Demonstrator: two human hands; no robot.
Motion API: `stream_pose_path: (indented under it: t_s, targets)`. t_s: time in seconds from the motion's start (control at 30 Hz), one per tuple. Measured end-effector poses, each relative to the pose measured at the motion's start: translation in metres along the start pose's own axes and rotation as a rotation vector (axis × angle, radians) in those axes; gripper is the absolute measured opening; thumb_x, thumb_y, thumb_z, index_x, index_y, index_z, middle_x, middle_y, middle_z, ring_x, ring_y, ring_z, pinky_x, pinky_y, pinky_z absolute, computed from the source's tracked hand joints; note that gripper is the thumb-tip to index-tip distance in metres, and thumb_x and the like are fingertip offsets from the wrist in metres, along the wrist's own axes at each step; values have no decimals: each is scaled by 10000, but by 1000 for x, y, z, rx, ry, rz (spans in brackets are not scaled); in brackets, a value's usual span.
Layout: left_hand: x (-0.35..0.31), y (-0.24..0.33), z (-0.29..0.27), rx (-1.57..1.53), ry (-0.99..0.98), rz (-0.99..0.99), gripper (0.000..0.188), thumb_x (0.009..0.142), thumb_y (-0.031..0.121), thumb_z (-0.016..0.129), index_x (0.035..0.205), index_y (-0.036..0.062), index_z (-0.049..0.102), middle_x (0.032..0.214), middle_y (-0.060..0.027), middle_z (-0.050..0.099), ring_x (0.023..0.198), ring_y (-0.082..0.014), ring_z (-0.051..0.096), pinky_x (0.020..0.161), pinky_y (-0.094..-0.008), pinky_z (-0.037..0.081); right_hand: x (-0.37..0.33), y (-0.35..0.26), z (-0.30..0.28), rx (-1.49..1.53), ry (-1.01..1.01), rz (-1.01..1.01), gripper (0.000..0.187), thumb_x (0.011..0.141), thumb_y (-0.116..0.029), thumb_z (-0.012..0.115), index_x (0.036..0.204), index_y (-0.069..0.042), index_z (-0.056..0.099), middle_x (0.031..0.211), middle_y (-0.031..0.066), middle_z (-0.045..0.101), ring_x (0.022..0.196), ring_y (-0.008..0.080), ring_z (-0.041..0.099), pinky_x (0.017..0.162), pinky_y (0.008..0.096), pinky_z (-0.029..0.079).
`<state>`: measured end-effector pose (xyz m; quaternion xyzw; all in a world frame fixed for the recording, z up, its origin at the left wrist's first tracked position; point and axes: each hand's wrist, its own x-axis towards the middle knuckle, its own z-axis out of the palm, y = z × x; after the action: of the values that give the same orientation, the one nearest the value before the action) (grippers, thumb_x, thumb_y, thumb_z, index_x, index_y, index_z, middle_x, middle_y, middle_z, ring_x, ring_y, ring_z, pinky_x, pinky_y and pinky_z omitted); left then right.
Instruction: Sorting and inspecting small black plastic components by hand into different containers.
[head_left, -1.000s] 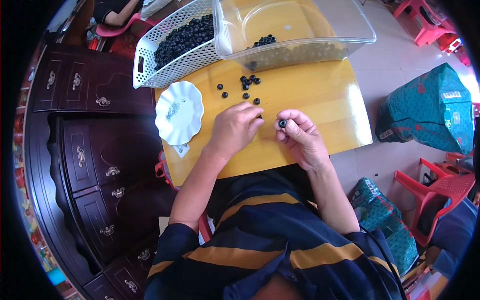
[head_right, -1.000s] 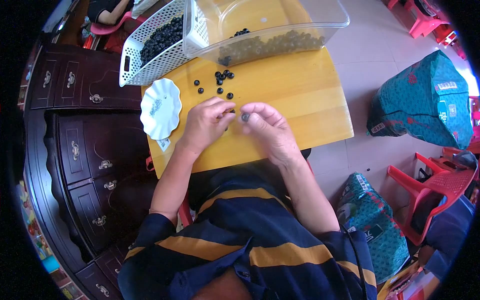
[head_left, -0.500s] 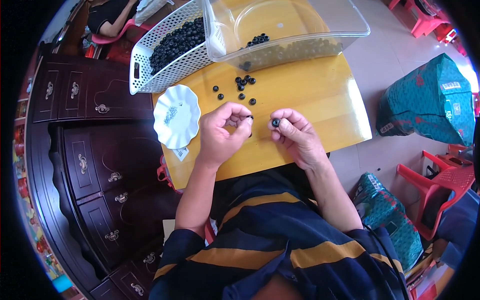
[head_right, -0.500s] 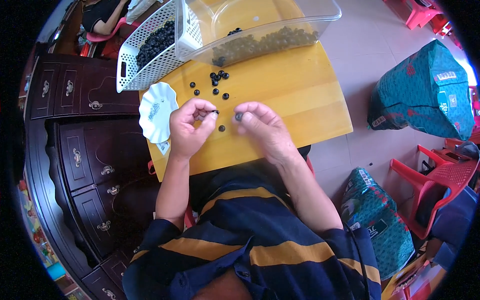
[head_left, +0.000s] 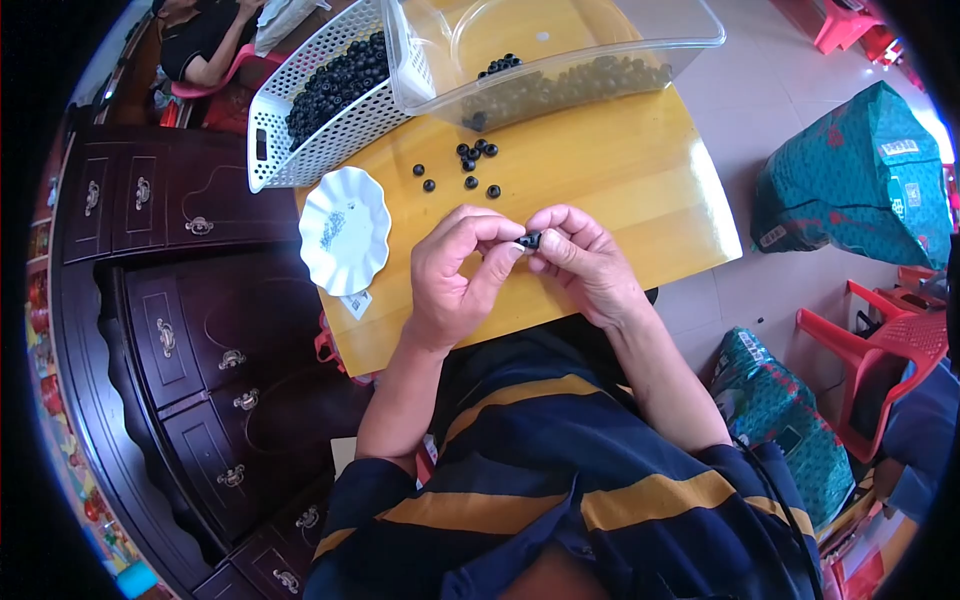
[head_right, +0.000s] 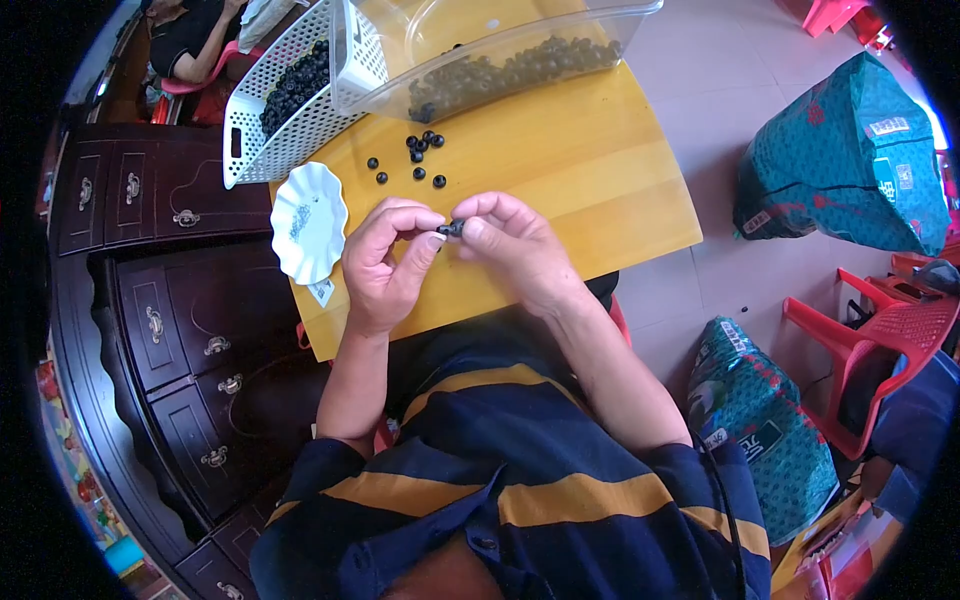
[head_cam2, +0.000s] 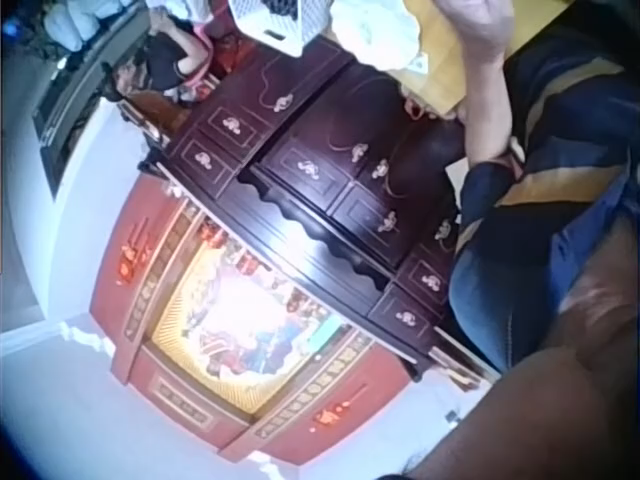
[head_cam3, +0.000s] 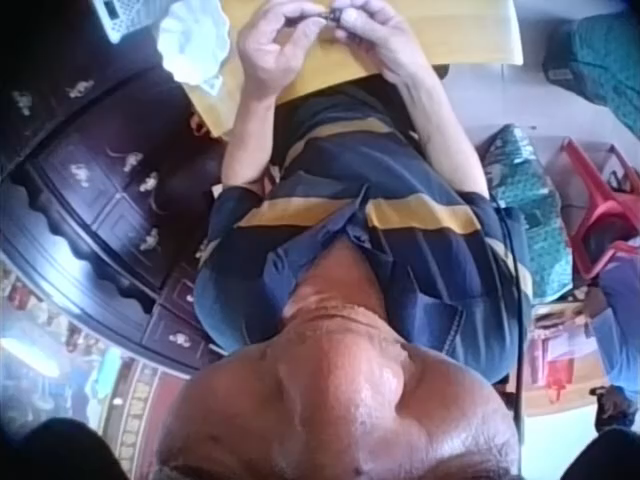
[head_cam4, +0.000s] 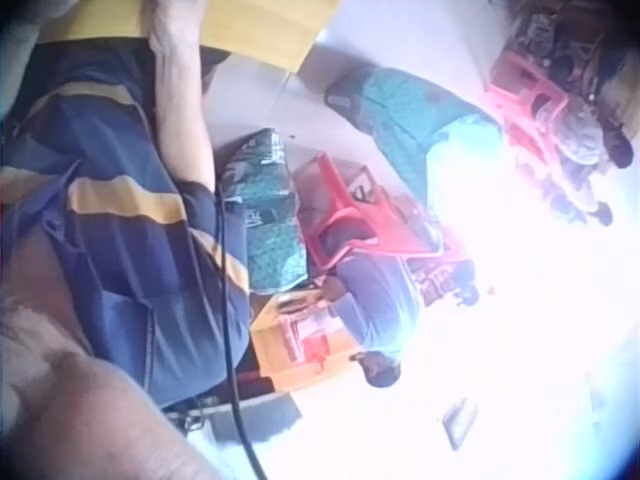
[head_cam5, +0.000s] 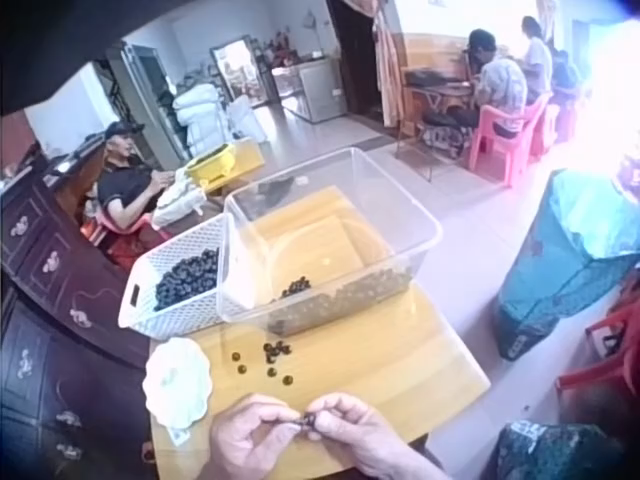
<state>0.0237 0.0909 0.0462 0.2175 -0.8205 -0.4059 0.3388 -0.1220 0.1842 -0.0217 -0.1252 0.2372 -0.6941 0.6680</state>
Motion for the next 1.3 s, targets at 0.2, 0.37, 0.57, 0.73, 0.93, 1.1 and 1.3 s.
stream_pose_path:
  t_s: [0.2,0.37,0.57,0.73,0.93,1.1,1.3]
  targets:
    - [-2,-4,4,33,-11,8,122,858,-25,710,966,-5,655,854,-76,647,706,-138,609,641,-255,497,1,3,-4,-20,6,-11,168,957,-104,670,1107,-39,630,1019,17,654,901,103,625,839,263,536]
    - [-3,-7,5,23,12,16,115,861,-7,715,953,-6,645,839,-71,636,699,-144,600,633,-255,489,2,3,-3,-18,9,-18,159,950,-96,678,1092,-36,639,1010,21,666,890,104,631,833,266,539]
    - [-8,-6,5,86,27,-7,104,886,43,714,941,-13,647,844,-84,634,741,-161,592,672,-253,474,2,6,-4,-55,44,-47,182,919,-96,718,1079,-43,650,972,45,694,859,108,649,812,253,538]
    - [-12,-6,4,136,36,24,117,875,46,729,934,-11,646,836,-87,635,735,-166,596,670,-255,480,2,7,-2,-112,68,-73,158,919,-91,717,1059,-39,667,967,43,701,872,103,650,814,253,537]
    - [-15,-3,-8,-160,-79,-144,181,829,49,779,956,0,659,873,-68,627,787,-140,594,711,-238,481,-1,-1,0,-133,-18,-9,222,904,-109,739,1091,-34,645,946,31,698,873,102,650,819,257,527]
    - [-13,-7,-24,-430,-299,-274,296,788,68,819,1057,17,707,866,-24,619,755,-102,588,686,-231,480,-2,-2,3,-130,-190,75,362,847,-109,797,1091,-73,532,906,0,685,846,91,650,810,248,520]
    - [-21,-11,-25,-391,-319,-174,286,806,77,810,1076,17,736,847,-35,612,743,-109,577,665,-232,464,-2,2,3,-132,-170,83,348,827,-89,815,1007,-101,518,886,2,682,821,80,643,779,229,507]
